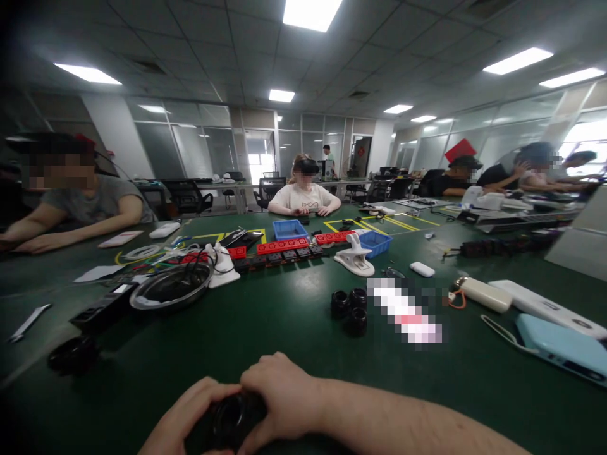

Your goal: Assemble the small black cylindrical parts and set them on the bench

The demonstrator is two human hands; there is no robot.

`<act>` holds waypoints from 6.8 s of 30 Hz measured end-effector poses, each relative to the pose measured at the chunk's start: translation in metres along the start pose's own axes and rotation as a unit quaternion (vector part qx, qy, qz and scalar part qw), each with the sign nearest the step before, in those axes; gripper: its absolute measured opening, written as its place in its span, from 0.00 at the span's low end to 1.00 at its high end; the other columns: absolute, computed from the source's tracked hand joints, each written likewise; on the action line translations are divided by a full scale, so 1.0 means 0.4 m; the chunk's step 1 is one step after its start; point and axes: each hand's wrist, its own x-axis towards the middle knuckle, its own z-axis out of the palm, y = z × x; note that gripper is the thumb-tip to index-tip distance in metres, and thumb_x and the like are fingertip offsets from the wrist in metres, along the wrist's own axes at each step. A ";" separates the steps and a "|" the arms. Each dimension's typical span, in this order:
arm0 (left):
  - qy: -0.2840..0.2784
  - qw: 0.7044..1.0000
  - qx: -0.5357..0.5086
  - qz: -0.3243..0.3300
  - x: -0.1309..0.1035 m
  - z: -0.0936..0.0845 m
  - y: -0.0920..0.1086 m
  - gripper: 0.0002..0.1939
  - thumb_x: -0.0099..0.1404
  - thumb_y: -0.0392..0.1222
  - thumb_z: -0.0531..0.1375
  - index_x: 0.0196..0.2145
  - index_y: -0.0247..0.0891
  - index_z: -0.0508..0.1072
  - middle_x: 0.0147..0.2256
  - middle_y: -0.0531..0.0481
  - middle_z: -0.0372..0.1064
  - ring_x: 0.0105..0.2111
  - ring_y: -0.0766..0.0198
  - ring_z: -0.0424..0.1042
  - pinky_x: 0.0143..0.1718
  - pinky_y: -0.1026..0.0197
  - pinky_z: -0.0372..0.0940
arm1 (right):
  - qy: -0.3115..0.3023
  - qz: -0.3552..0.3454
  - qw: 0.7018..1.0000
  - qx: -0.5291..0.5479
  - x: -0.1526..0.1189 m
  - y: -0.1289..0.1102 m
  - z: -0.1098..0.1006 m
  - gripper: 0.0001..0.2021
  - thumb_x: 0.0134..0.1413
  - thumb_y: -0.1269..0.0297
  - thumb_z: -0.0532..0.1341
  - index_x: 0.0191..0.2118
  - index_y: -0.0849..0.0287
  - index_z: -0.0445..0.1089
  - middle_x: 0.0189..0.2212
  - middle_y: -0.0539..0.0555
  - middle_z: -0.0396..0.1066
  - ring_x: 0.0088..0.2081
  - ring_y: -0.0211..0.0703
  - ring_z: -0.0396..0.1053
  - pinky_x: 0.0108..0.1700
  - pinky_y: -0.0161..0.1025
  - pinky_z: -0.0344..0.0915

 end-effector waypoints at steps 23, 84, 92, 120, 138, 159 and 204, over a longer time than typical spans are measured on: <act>0.010 0.999 -0.012 0.029 -0.007 0.010 0.007 0.20 0.52 0.45 0.62 0.44 0.46 0.66 0.36 0.51 0.64 0.36 0.59 0.65 0.36 0.59 0.64 | 0.035 0.014 0.998 0.046 -0.004 -0.012 -0.003 0.23 0.32 0.47 0.64 0.30 0.61 0.63 0.27 0.50 0.64 0.29 0.39 0.59 0.32 0.36 0.54; 0.022 0.999 -0.022 -0.033 -0.001 0.010 0.025 0.17 0.47 0.43 0.64 0.37 0.43 0.69 0.33 0.52 0.65 0.34 0.59 0.66 0.33 0.60 0.64 | 0.013 0.009 0.998 0.067 -0.004 -0.008 -0.017 0.23 0.31 0.48 0.65 0.31 0.60 0.63 0.27 0.49 0.64 0.30 0.38 0.59 0.33 0.36 0.54; 0.037 0.998 -0.034 -0.040 -0.003 0.016 0.030 0.17 0.45 0.41 0.65 0.35 0.43 0.69 0.31 0.53 0.65 0.32 0.60 0.65 0.32 0.62 0.63 | 0.061 0.006 0.998 0.024 -0.012 -0.025 0.003 0.29 0.29 0.42 0.63 0.36 0.61 0.64 0.30 0.52 0.64 0.31 0.42 0.60 0.36 0.40 0.55; 0.113 0.992 -0.051 -0.018 -0.006 0.013 0.051 0.17 0.51 0.37 0.60 0.41 0.40 0.67 0.39 0.49 0.65 0.41 0.58 0.64 0.40 0.57 0.60 | 0.018 0.025 0.993 0.117 -0.011 -0.022 -0.025 0.19 0.38 0.61 0.64 0.39 0.62 0.66 0.35 0.53 0.65 0.37 0.43 0.62 0.39 0.38 0.58; 0.089 0.995 -0.053 0.000 -0.022 0.001 0.044 0.16 0.52 0.39 0.59 0.41 0.41 0.68 0.40 0.48 0.63 0.41 0.58 0.65 0.38 0.58 0.63 | 0.065 0.096 0.993 0.011 -0.023 -0.065 0.001 0.28 0.37 0.52 0.63 0.46 0.59 0.63 0.38 0.56 0.64 0.40 0.48 0.62 0.40 0.42 0.57; 0.074 0.997 0.024 0.022 -0.043 0.000 0.063 0.20 0.51 0.41 0.61 0.43 0.40 0.66 0.42 0.46 0.64 0.44 0.55 0.63 0.46 0.54 0.59 | 0.089 0.116 0.989 -0.037 -0.054 -0.108 -0.020 0.28 0.33 0.45 0.63 0.39 0.61 0.65 0.34 0.56 0.66 0.36 0.48 0.64 0.37 0.41 0.58; 0.067 0.997 0.006 0.035 -0.025 -0.017 0.053 0.18 0.52 0.39 0.60 0.43 0.43 0.67 0.41 0.49 0.66 0.43 0.56 0.65 0.45 0.54 0.60 | 0.036 0.055 0.994 0.086 -0.041 -0.050 -0.017 0.21 0.40 0.54 0.63 0.40 0.60 0.67 0.35 0.53 0.63 0.37 0.43 0.61 0.38 0.38 0.58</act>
